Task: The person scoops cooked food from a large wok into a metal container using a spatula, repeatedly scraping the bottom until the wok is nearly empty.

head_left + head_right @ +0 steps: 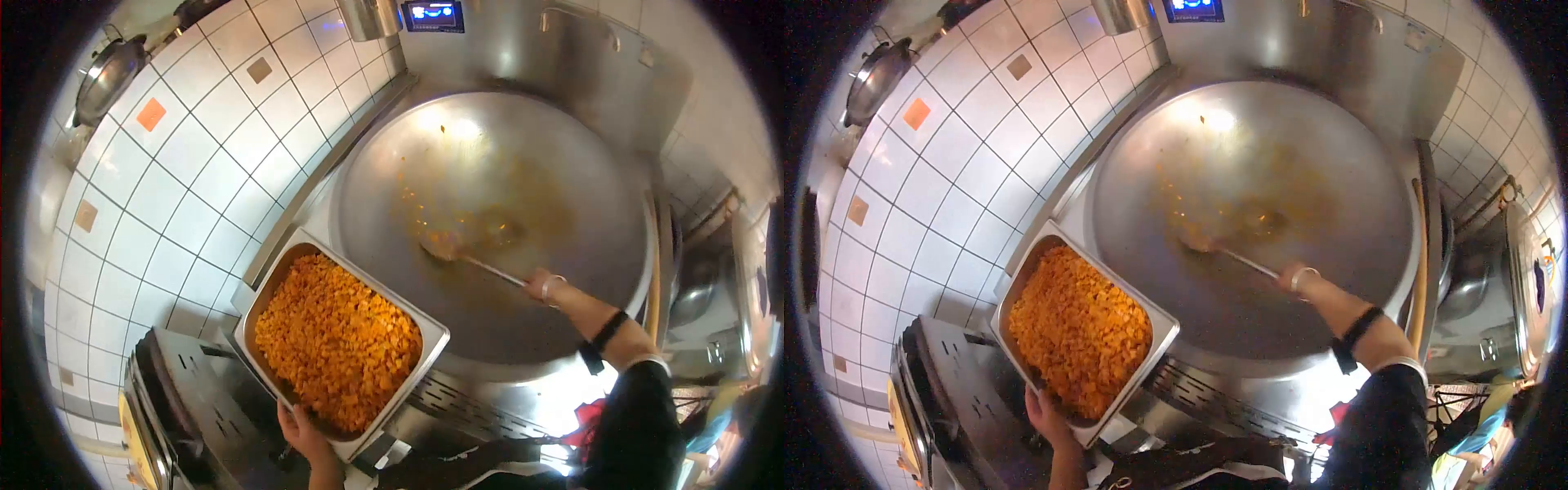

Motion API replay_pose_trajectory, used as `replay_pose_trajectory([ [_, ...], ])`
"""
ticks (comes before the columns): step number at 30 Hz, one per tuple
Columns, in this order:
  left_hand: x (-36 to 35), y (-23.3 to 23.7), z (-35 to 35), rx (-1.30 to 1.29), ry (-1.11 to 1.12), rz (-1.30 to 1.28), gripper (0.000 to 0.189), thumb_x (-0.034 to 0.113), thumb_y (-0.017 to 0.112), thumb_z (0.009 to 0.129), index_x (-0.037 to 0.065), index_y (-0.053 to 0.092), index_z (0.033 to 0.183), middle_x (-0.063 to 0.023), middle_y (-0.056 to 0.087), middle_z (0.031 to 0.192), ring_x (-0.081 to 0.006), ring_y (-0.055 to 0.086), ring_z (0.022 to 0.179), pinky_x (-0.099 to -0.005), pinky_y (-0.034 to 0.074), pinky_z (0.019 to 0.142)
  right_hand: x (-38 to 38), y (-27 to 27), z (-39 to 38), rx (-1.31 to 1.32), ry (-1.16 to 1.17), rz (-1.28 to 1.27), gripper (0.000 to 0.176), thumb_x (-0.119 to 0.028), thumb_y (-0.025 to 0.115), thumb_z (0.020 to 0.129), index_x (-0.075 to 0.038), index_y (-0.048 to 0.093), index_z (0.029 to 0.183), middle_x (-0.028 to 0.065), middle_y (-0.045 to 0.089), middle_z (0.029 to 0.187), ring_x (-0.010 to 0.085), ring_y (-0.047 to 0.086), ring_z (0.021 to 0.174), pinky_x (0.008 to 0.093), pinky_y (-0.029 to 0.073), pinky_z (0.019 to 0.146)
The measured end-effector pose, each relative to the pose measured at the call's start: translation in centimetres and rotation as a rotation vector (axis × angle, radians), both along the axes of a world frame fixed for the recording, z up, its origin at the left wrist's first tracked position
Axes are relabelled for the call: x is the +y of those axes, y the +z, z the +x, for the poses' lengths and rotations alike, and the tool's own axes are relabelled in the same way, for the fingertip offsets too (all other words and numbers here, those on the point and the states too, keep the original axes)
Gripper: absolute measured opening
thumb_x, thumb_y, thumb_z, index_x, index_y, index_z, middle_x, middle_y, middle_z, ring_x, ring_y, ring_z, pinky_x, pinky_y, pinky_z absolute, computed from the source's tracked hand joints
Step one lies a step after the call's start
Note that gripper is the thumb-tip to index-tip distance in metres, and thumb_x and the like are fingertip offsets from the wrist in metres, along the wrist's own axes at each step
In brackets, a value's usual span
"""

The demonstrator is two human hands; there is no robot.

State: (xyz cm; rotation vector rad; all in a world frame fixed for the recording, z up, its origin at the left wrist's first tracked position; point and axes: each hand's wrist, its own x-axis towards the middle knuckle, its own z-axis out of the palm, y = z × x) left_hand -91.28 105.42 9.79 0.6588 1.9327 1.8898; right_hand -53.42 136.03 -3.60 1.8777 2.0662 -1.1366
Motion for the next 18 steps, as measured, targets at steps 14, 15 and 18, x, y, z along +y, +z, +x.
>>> replay_pose_trajectory([
  [14,-3.4,-3.4,-3.3,-0.173,0.03,0.055,0.038,0.007,0.032,0.09,0.001,0.028,0.128,-0.0082,0.057,0.092,-0.0047,0.023,0.038,-0.022,0.024,0.037,11.3,-8.7,-14.0,0.525,-0.452,0.429,0.032,-0.022,0.062,0.071,-0.011,0.059,0.101,0.0118,0.061,0.081,0.0223,0.058,0.075,0.0305,0.043,0.071],
  [15,-3.4,-3.3,-3.5,-0.327,0.104,0.106,0.041,0.009,0.035,0.09,0.002,0.026,0.129,-0.0076,0.055,0.097,-0.0051,0.025,0.038,-0.0234,0.026,0.037,11.0,-8.7,-13.5,0.645,-0.45,0.5,0.032,-0.02,0.064,0.071,-0.009,0.059,0.101,0.0086,0.062,0.08,0.0169,0.056,0.07,0.0279,0.044,0.067],
  [18,-1.4,-2.0,-1.5,-0.256,0.07,0.139,0.041,0.015,0.041,0.088,-0.001,0.029,0.125,-0.0108,0.05,0.107,-0.0135,0.039,0.067,-0.0276,0.035,0.059,10.3,-6.6,-11.1,0.74,-0.424,0.586,0.033,-0.017,0.065,0.071,-0.007,0.058,0.101,0.0042,0.062,0.078,0.0104,0.053,0.065,0.0249,0.044,0.063],
])
